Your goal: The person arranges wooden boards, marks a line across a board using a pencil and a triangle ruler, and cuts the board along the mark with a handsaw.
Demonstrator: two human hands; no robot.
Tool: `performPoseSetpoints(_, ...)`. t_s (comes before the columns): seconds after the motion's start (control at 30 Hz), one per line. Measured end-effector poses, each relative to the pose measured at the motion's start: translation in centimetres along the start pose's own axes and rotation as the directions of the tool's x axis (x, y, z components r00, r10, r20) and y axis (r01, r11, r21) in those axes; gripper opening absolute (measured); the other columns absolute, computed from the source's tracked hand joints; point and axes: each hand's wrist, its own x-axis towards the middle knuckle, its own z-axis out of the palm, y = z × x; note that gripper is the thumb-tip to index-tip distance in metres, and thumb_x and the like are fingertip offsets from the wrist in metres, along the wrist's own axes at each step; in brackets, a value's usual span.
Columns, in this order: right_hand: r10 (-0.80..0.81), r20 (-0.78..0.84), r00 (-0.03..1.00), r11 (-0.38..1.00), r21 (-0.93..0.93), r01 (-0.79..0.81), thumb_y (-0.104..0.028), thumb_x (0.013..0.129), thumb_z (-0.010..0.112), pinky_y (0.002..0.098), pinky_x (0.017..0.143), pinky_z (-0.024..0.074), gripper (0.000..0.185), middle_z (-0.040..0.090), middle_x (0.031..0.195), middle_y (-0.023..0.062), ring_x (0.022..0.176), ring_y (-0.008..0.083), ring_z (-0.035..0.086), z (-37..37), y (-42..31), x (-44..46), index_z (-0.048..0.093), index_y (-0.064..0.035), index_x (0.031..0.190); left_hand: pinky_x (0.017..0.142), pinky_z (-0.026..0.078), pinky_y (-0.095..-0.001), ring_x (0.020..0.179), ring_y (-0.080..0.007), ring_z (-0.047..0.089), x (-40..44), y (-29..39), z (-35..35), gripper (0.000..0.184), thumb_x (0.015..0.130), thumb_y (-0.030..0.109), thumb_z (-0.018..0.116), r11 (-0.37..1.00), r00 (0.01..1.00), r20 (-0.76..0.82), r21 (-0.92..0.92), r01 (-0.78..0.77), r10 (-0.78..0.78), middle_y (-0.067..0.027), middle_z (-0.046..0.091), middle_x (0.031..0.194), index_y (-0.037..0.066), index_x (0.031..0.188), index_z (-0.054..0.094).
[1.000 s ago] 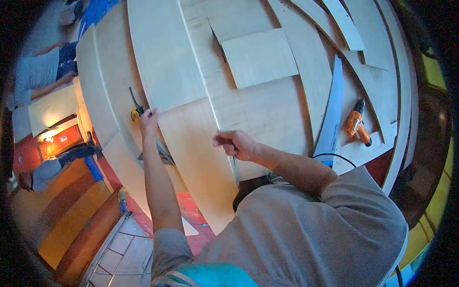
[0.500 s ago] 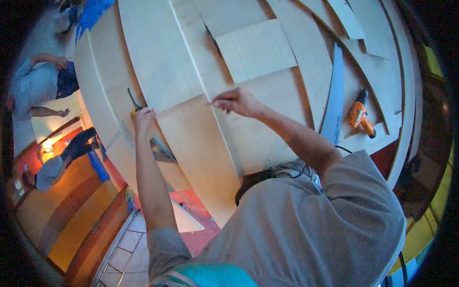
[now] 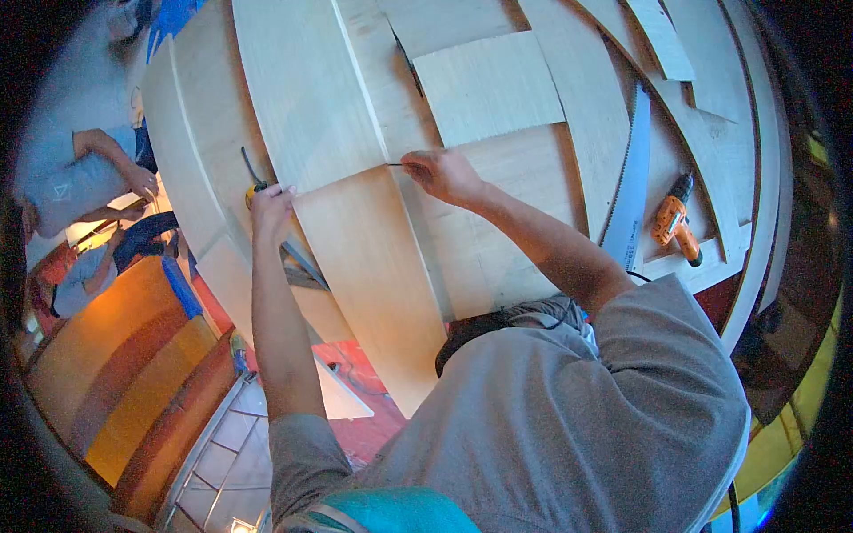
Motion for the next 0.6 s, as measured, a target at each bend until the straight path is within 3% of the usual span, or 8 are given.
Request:
performPoseSetpoints(0.17,-0.168,-0.041,0.985,0.971,-0.177,0.158,-0.018,0.094,0.073,0.0423,0.064,0.0567,0.017,0.075,0.09,0.0133,0.074,0.0331,0.071,0.6,0.0,-0.2,0.074,-0.0068,0.106,0.062,0.046,-0.0275,0.065,-0.0094,0.055,-0.5,0.3,0.2,0.025,0.091,0.018,0.074,0.998,0.998,0.005,-0.012,-0.056,0.056,0.0006,0.064,0.074,0.0,0.108,0.078)
performPoseSetpoints(0.4,-0.211,0.064,0.975,0.953,-0.209,0.22,-0.018,0.095,0.07,0.0439,0.062,0.0561,0.014,0.074,0.085,0.0123,0.075,0.0324,0.071,2.7,-2.7,1.2,0.073,-0.0085,0.105,0.068,0.049,-0.031,0.072,-0.0111,0.062,-1.0,1.6,0.1,0.025,0.089,0.02,0.077,0.989,1.0,-0.018,0.15,-0.011,0.014,-0.0043,0.072,0.079,0.002,0.106,0.079)
performPoseSetpoints(0.47,-0.135,0.205,0.969,0.937,-0.293,0.193,-0.024,0.098,0.063,0.0484,0.065,0.0564,0.021,0.074,0.09,0.0144,0.078,0.0348,0.072,4.2,-2.7,1.6,0.072,-0.0131,0.114,0.069,0.05,-0.0319,0.073,-0.0119,0.064,0.0,1.1,-0.3,0.025,0.088,0.02,0.077,0.983,0.999,-0.035,0.182,-0.017,0.024,-0.0057,0.073,0.081,0.002,0.106,0.079)
performPoseSetpoints(0.6,-0.249,0.178,0.952,0.93,-0.232,0.286,-0.022,0.099,0.058,0.0499,0.065,0.0568,0.022,0.074,0.088,0.015,0.077,0.0338,0.073,8.5,-6.7,3.4,0.07,-0.0125,0.114,0.069,0.05,-0.0332,0.071,-0.0144,0.064,-1.8,3.0,-0.5,0.025,0.087,0.021,0.079,0.968,0.998,-0.011,0.243,-0.058,0.063,-0.0063,0.073,0.077,0.001,0.101,0.08)
